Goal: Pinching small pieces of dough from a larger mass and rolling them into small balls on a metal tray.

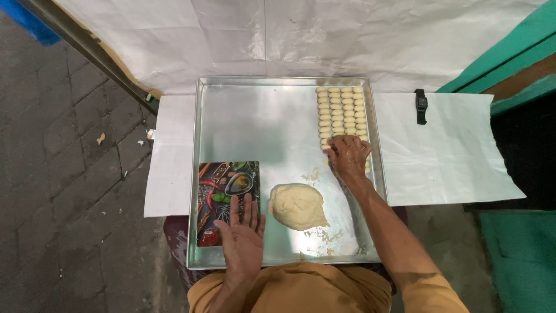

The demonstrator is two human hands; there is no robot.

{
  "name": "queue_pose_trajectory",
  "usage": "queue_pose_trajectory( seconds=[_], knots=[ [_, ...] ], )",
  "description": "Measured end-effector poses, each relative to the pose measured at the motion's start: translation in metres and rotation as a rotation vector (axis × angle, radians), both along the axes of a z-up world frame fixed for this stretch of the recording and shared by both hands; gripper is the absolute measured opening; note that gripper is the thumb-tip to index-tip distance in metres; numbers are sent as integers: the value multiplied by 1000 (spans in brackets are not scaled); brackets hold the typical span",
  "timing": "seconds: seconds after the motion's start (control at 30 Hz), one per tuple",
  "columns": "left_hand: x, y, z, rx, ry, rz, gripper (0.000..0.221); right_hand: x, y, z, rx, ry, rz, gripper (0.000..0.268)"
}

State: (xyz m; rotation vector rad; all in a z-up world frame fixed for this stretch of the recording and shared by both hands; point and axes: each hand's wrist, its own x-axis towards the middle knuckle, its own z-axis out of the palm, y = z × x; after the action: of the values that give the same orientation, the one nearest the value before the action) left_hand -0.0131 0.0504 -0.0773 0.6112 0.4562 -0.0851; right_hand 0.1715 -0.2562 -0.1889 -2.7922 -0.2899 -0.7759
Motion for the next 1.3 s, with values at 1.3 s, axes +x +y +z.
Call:
queue_pose_trajectory(
  seconds=[1.3],
  knots=[
    [13, -49, -109, 1924, -1037, -761, 55, -176, 16, 14, 505, 569, 161, 27]
  ],
)
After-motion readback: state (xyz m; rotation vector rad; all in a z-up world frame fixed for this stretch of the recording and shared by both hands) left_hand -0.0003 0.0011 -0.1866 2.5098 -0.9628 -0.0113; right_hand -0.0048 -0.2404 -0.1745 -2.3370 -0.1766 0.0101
